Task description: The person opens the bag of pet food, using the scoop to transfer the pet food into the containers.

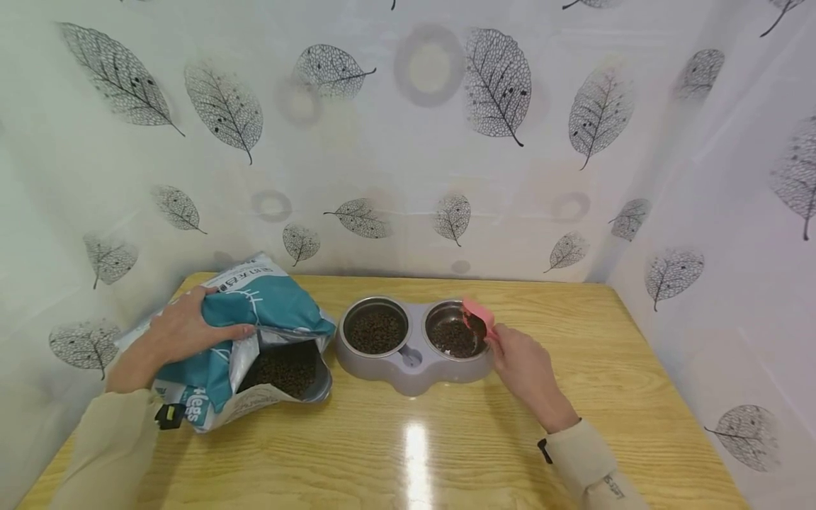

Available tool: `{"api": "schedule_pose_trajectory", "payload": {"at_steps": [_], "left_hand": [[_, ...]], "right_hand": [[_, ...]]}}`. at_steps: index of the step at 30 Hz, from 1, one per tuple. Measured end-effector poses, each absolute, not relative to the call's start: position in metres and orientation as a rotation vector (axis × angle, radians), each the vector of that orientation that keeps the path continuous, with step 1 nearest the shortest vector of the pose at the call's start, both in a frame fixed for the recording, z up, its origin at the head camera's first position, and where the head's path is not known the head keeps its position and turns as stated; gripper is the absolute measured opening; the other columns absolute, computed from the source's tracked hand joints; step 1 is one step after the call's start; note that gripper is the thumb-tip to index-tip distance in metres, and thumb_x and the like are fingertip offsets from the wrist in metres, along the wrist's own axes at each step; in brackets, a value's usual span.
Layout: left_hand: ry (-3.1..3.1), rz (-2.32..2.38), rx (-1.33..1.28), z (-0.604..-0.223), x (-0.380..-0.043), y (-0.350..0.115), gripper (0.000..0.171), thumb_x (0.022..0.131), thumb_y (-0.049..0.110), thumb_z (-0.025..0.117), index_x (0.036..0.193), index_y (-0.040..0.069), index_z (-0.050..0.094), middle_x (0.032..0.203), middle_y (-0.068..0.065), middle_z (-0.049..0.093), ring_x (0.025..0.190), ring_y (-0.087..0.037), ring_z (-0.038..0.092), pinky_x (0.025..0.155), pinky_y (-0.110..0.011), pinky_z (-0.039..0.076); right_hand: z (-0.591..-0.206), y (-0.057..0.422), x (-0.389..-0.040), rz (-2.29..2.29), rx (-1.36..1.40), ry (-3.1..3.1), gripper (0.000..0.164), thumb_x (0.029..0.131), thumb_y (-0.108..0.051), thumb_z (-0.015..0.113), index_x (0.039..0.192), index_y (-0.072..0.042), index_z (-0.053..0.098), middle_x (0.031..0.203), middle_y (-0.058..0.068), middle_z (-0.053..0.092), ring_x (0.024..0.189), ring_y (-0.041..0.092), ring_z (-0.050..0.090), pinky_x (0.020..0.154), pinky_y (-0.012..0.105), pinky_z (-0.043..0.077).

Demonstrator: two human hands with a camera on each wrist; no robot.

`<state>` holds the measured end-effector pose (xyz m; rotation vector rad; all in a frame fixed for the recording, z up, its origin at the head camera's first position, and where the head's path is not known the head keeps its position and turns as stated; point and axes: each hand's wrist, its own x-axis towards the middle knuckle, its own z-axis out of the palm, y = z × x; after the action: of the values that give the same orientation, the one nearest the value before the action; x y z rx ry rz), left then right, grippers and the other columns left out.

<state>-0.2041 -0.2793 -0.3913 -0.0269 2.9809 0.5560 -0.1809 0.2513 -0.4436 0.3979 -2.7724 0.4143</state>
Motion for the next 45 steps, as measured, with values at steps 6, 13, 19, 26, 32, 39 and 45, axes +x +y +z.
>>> {"api": "schedule_pose_trajectory", "payload": {"at_steps": [6,13,19,26,32,39,45], "left_hand": [[2.979,0.553,-0.027,-0.392,-0.204,-0.279,0.125,0.064,0.086,0.055,0.149,0.001,0.020,0.147,-0.032,0.027,0.131,-0.051,0.029,0.087,-0.079,0.019],[2.979,0.550,-0.020,-0.391,-0.204,-0.279,0.124,0.065,0.085,0.055,0.149,0.001,0.020,0.147,-0.032,0.027,0.130,-0.051,0.029,0.087,-0.079,0.019],[2.980,0.546,-0.019,-0.389,-0.204,-0.279,0.124,0.065,0.085,0.055,0.149,0.001,0.020,0.147,-0.032,0.027,0.131,-0.051,0.029,0.087,-0.079,0.019],[2.982,0.547,-0.022,-0.390,-0.204,-0.279,0.124,0.064,0.086,0.055,0.149,0.002,0.020,0.147,-0.032,0.028,0.130,-0.050,0.030,0.087,-0.078,0.020],[2.979,0.543,-0.025,-0.391,-0.204,-0.279,0.124,0.064,0.086,0.054,0.149,0.002,0.020,0.147,-0.032,0.027,0.130,-0.050,0.030,0.087,-0.079,0.020],[2.986,0.536,-0.027,-0.390,-0.204,-0.279,0.125,0.064,0.086,0.054,0.149,0.001,0.020,0.146,-0.032,0.028,0.130,-0.050,0.030,0.087,-0.078,0.020],[2.982,0.533,-0.027,-0.390,-0.204,-0.279,0.125,0.064,0.086,0.054,0.148,0.001,0.020,0.146,-0.032,0.028,0.129,-0.051,0.031,0.086,-0.077,0.021]], "right_hand": [[-0.446,0.246,-0.179,0.255,0.449,-2.732,0.009,0.088,-0.014,0.066,0.088,-0.007,0.061,0.060,0.002,0.052,0.046,0.012,0.042,0.039,0.026,0.032],[-0.445,0.246,-0.176,0.180,0.405,-2.716,0.011,0.089,-0.015,0.065,0.089,-0.008,0.058,0.058,0.002,0.048,0.043,0.012,0.035,0.037,0.024,0.025],[-0.443,0.243,-0.173,0.467,0.413,-2.714,0.015,0.093,-0.016,0.059,0.082,-0.008,0.053,0.055,-0.003,0.039,0.045,0.008,0.031,0.041,0.022,0.025],[-0.433,0.216,-0.160,0.856,0.483,-2.764,0.018,0.099,-0.026,0.052,0.085,-0.014,0.051,0.057,-0.008,0.036,0.047,0.002,0.033,0.045,0.020,0.030],[-0.434,0.179,-0.147,0.951,0.784,-2.657,0.009,0.097,-0.017,0.054,0.088,-0.015,0.056,0.060,-0.015,0.038,0.049,-0.005,0.031,0.045,0.015,0.030],[-0.438,0.127,-0.136,0.733,1.051,-2.581,0.008,0.095,-0.016,0.054,0.088,-0.016,0.054,0.060,-0.016,0.038,0.051,-0.005,0.032,0.047,0.011,0.027],[-0.441,0.089,-0.135,0.572,1.205,-2.478,0.005,0.094,-0.017,0.057,0.090,-0.015,0.054,0.067,-0.010,0.048,0.056,0.002,0.043,0.050,0.015,0.035]]}}
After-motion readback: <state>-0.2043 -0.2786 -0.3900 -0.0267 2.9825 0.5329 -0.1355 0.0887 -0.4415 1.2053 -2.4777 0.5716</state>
